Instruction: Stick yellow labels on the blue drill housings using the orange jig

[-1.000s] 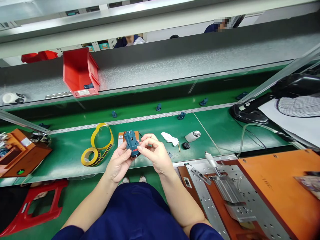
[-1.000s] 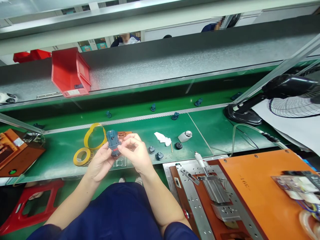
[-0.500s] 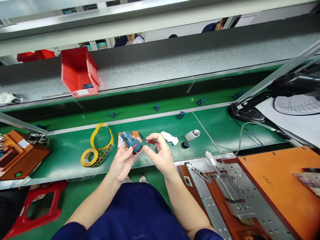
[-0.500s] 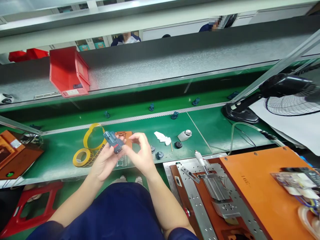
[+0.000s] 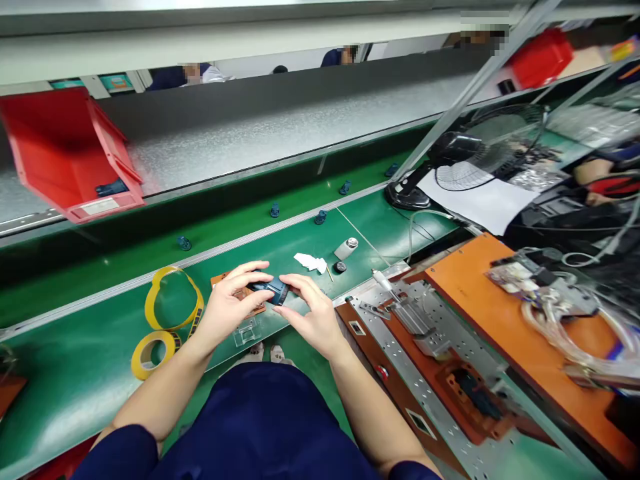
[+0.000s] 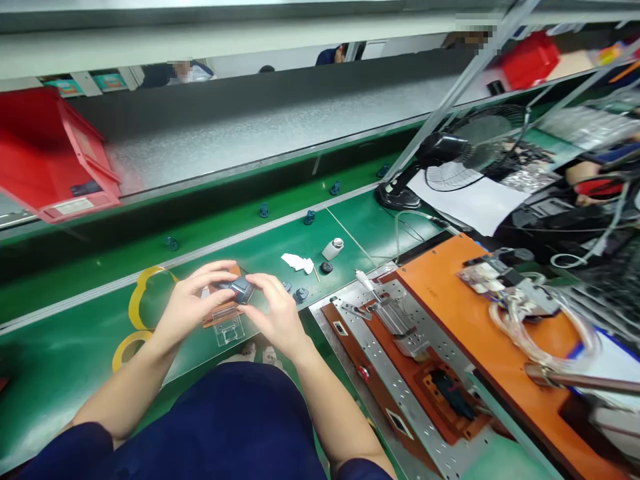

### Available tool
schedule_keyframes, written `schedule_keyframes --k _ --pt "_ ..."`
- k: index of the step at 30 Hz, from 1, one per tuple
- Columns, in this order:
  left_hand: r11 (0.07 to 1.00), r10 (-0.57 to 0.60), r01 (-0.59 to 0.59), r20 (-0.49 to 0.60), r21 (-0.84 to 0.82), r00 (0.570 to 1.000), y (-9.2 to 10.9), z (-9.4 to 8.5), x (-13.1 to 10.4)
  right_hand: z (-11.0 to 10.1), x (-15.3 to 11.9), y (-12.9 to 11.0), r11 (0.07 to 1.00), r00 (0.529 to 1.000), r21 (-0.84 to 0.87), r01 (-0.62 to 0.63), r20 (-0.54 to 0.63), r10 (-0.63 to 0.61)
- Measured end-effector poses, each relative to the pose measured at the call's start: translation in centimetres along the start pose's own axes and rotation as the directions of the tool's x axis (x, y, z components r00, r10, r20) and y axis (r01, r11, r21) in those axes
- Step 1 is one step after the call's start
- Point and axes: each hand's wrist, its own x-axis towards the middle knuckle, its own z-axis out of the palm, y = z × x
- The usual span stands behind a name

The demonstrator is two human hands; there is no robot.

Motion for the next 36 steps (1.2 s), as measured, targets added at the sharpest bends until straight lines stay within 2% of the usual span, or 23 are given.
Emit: schedule_keyframes --k 2,5,12,15,17,19,22,24,26,28,31,34,36 --pt "0.999 0.003 0.001 0.079 -0.051 0.997 0.1 -0.3 0.7 0.3 -0.3 -0.4 0.999 0.999 -0.021 -0.025 -0.031 0.025" --pt "0.992 0.004 0.011 0.115 -0.125 0.993 -0.3 -0.3 1.2 1.0 -0.7 -0.9 0.998 0.996 -0.027 -0.059 -0.069 0.057" --pt "0.976 -0.040 0.068 0.142 -0.205 0.989 -1.5 0.2 1.3 2.3 -1.8 -1.4 0.984 0.985 -0.170 -0.050 -0.169 0.021" --pt "0.949 -0.044 0.083 0.133 -0.305 0.990 -2.3 0.9 1.4 2.9 -2.5 -1.4 0.969 0.976 -0.245 -0.029 -0.216 -0.025" --pt "0.917 -0.056 0.102 0.129 -0.385 0.990 -2.9 1.6 1.5 3.4 -3.1 -1.4 0.971 0.964 -0.230 -0.062 -0.264 -0.001" --pt "0.872 -0.091 0.135 0.114 -0.471 0.989 -3.4 2.6 1.4 4.0 -3.6 -1.3 0.980 0.934 -0.131 -0.150 -0.343 0.098" --pt "0.750 -0.226 0.210 0.056 -0.627 0.973 -3.6 3.8 0.8 4.8 -4.2 -1.0 0.944 0.826 0.175 -0.279 -0.458 0.329" --pt "0.634 -0.323 0.332 0.150 -0.698 0.934 -3.5 4.5 0.2 5.1 -4.4 -0.8 0.880 0.755 0.358 -0.312 -0.468 0.459" --pt "0.527 -0.347 0.481 0.340 -0.701 0.874 -3.2 4.9 -0.4 5.1 -4.6 -0.8 0.843 0.722 0.415 -0.341 -0.459 0.518" --pt "0.463 -0.320 0.563 0.464 -0.684 0.826 -3.0 5.4 -0.7 4.8 -4.9 -0.8 0.862 0.713 0.345 -0.371 -0.489 0.503" --pt "0.422 -0.325 0.602 0.507 -0.678 0.798 -3.0 6.8 -0.8 4.2 -5.9 -0.6 0.917 0.726 0.077 -0.392 -0.586 0.360" --pt "0.403 -0.360 0.643 0.533 -0.652 0.766 -3.8 9.3 -0.8 3.8 -7.6 -0.1 0.898 0.773 -0.218 -0.382 -0.607 0.182" --pt "0.394 -0.377 0.687 0.574 -0.611 0.727 -4.5 11.6 -0.9 3.5 -9.2 0.5 0.860 0.787 -0.337 -0.383 -0.607 0.113"
